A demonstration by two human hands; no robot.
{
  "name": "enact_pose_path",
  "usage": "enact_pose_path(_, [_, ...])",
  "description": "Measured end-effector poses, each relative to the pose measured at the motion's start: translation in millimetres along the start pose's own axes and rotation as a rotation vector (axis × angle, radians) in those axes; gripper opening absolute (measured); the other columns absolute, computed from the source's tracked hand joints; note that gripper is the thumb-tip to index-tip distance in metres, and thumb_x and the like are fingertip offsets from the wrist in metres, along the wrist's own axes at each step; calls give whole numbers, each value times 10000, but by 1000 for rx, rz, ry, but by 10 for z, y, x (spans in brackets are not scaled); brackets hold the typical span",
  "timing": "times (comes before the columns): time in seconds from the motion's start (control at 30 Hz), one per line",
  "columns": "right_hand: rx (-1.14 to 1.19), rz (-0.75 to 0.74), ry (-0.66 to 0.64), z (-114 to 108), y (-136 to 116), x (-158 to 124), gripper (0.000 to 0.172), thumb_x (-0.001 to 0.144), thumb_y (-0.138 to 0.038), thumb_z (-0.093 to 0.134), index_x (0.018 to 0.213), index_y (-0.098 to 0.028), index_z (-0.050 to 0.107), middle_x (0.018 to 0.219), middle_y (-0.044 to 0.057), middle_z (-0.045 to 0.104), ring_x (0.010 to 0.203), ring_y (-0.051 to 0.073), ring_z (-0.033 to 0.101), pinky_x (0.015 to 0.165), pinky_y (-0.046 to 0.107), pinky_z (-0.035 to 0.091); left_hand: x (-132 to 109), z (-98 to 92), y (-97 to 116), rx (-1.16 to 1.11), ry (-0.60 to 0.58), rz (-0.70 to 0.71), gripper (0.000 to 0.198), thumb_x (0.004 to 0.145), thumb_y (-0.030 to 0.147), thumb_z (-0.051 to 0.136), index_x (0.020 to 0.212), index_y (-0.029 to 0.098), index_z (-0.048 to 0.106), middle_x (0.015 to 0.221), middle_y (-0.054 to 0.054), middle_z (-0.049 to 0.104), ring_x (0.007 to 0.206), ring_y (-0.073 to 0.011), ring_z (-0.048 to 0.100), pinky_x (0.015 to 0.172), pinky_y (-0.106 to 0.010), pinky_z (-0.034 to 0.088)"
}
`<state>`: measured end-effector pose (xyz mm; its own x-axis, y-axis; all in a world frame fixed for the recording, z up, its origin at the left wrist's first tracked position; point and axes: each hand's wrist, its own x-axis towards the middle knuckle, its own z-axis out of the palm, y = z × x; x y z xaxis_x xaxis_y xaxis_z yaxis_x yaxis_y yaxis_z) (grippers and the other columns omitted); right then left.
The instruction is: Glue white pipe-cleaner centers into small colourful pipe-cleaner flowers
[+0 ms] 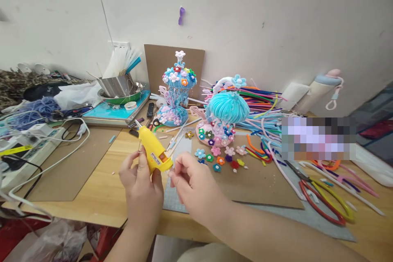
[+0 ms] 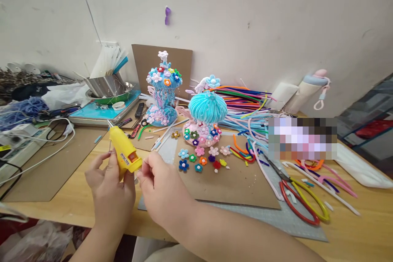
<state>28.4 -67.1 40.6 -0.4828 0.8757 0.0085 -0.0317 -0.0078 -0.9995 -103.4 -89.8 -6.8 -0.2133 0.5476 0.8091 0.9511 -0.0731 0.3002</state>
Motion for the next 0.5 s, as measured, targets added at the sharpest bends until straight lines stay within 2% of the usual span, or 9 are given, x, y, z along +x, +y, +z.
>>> enact_pose_path(0.1, [266,143,-143,-34,26,65,262,768,-354,581,782,-233,350,609,-92,536,356,59,463,320,172,402,-18,31,22,-36,-8,-31,626,806,96,522,1399,147,327,1202,-181,398,900,-210,544,793,-342,481])
enact_pose_path(0.2, [396,224,-187,-58,60,78,413,683,-444,681,836,-230,363,637,-94,564,365,70,524,337,222,490,6,22,-7,-15,-16,-32,621,805,92,516,1396,127,327,1202,-195,400,890,-214,540,781,-351,479])
enact_pose_path(0.33, [316,296,-210,-105,80,17,388,698,-483,664,810,-191,434,520,-81,561,290,65,484,259,167,422,11,14,-27,1,1,-28,595,799,119,533,1368,90,359,1196,-210,410,955,-247,524,786,-363,470])
enact_pose_path(0.5, [433,275,-240,-117,42,26,391,697,-489,659,786,-189,425,493,-62,577,287,70,473,259,165,409,-10,124,15,-40,10,-95,453,814,166,523,1249,50,475,1176,-224,433,1121,-299,453,852,-391,448])
